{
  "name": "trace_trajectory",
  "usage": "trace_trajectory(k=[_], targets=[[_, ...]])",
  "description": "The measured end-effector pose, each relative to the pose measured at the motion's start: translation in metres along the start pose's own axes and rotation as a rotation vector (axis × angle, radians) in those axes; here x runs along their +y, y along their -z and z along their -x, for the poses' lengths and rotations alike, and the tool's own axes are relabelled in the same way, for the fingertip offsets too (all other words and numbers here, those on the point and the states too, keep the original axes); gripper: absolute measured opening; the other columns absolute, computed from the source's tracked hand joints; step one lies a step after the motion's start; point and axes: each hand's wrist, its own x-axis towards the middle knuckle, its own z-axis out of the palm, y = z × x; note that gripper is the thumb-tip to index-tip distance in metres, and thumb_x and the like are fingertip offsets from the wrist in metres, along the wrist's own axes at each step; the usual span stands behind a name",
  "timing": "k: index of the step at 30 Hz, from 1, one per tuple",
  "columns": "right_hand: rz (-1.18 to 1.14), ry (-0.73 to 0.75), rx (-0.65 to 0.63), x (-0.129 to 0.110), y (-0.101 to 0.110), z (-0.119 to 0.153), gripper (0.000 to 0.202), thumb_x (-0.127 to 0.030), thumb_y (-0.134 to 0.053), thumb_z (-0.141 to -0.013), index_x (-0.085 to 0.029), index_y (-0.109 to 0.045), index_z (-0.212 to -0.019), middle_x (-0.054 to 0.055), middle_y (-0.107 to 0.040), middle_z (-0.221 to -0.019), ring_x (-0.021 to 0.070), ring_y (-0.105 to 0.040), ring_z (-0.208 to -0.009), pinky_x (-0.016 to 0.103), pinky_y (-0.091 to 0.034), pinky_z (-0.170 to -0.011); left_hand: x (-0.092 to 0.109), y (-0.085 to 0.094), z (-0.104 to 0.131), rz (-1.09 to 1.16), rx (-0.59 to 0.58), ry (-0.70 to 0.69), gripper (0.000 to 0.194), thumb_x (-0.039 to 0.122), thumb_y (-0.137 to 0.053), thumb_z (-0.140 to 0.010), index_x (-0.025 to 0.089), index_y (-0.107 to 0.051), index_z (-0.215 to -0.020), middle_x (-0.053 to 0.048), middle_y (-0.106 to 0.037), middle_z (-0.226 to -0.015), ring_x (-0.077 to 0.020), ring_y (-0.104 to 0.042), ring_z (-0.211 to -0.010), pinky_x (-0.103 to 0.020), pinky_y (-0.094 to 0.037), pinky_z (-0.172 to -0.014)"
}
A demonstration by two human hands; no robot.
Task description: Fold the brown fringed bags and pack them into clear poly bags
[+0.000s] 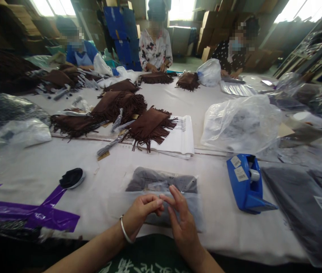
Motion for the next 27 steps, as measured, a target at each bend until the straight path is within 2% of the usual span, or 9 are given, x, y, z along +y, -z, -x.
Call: trace_trajectory(k=[3,6,9,12,14,17,20,25,27], targets=[[0.297,0.285,-0.115,0.008,0.015,-0.006,0.043,-0.017,-0.055,-0.084,-0.035,-0.055,-0.123,-0.001,-0.060,-0.123,0.0228,-0.033,-0.133,0.048,-0.012,-0.115,0.006,0.005,0.006,0.191,-0.009,0.041,0.016,0.026,-0.063,-0.071,0.013,-0.064,-0.063,-0.004,-0.063,-0.069,-0.0154,-0.057,-0.071,-0.027,-0.043,-0.071],[0.375,0.348,-0.203,0.013,0.029,-0.012,0.044,-0.016,-0.056,-0.082,-0.035,-0.055,-0.122,-0.001,-0.059,-0.125,0.0240,-0.038,-0.130,0.050,-0.012,-0.114,0.012,0.012,0.012,0.231,-0.035,-0.040,0.013,0.019,-0.058,-0.070,0.013,-0.064,-0.060,-0.009,-0.067,-0.083,-0.0189,-0.059,-0.083,-0.029,-0.044,-0.073],[0.310,0.185,-0.207,0.004,0.033,-0.016,0.033,-0.027,-0.056,-0.084,-0.032,-0.061,-0.116,0.002,-0.055,-0.130,0.0263,-0.038,-0.129,0.050,-0.017,-0.112,0.015,0.016,0.017,0.171,-0.058,-0.163,0.013,0.017,-0.055,-0.070,0.014,-0.063,-0.059,-0.010,-0.068,-0.097,-0.0221,-0.059,-0.093,-0.032,-0.045,-0.077],[0.126,-0.049,-0.353,-0.012,0.025,-0.018,0.029,-0.040,-0.042,-0.091,-0.028,-0.067,-0.100,0.004,-0.058,-0.123,0.0277,-0.041,-0.125,0.051,-0.025,-0.107,0.018,0.017,0.021,-0.050,-0.119,-0.320,0.014,0.017,-0.057,-0.072,0.016,-0.062,-0.059,-0.008,-0.067,-0.106,-0.0251,-0.058,-0.103,-0.039,-0.043,-0.090],[0.013,-0.117,-0.414,-0.021,0.014,-0.018,0.029,-0.046,-0.044,-0.089,-0.026,-0.066,-0.092,0.005,-0.062,-0.115,0.0285,-0.047,-0.117,0.049,-0.031,-0.102,0.018,0.016,0.022,-0.248,-0.133,-0.432,0.014,0.015,-0.058,-0.074,0.017,-0.060,-0.060,-0.007,-0.066,-0.110,-0.0258,-0.054,-0.111,-0.043,-0.038,-0.099],[-0.062,-0.159,-0.332,-0.022,-0.003,-0.016,0.021,-0.045,-0.059,-0.081,-0.024,-0.063,-0.079,0.004,-0.063,-0.102,0.0270,-0.053,-0.106,0.043,-0.037,-0.096,0.013,0.015,0.024,-0.549,-0.068,-0.591,0.013,0.011,-0.056,-0.076,0.018,-0.059,-0.066,-0.006,-0.063,-0.117,-0.0252,-0.045,-0.122,-0.046,-0.033,-0.106],[-0.097,-0.208,-0.214,-0.014,-0.014,-0.017,0.021,-0.042,-0.063,-0.079,-0.023,-0.061,-0.071,0.004,-0.062,-0.103,0.0259,-0.050,-0.109,0.040,-0.033,-0.099,0.003,0.021,0.023,-0.746,0.007,-0.673,0.012,0.012,-0.055,-0.080,0.018,-0.061,-0.073,-0.007,-0.058,-0.124,-0.0254,-0.039,-0.127,-0.049,-0.034,-0.106],[-0.120,-0.161,0.037,-0.008,-0.016,-0.029,0.023,-0.045,-0.064,-0.078,-0.023,-0.062,-0.072,0.005,-0.060,-0.109,0.0272,-0.042,-0.120,0.042,-0.023,-0.107,-0.007,0.056,0.021,-0.963,0.270,-0.642,0.018,0.019,-0.052,-0.088,0.019,-0.062,-0.103,-0.009,-0.054,-0.128,-0.0249,-0.038,-0.128,-0.051,-0.035,-0.104],[-0.056,-0.121,0.018,-0.011,-0.015,-0.038,0.023,-0.045,-0.062,-0.079,-0.023,-0.061,-0.072,0.005,-0.060,-0.110,0.0274,-0.042,-0.121,0.044,-0.022,-0.107,-0.005,0.076,0.022,-1.124,0.340,-0.642,0.027,0.022,-0.056,-0.087,0.019,-0.058,-0.113,-0.011,-0.051,-0.132,-0.0276,-0.033,-0.131,-0.055,-0.030,-0.105]])
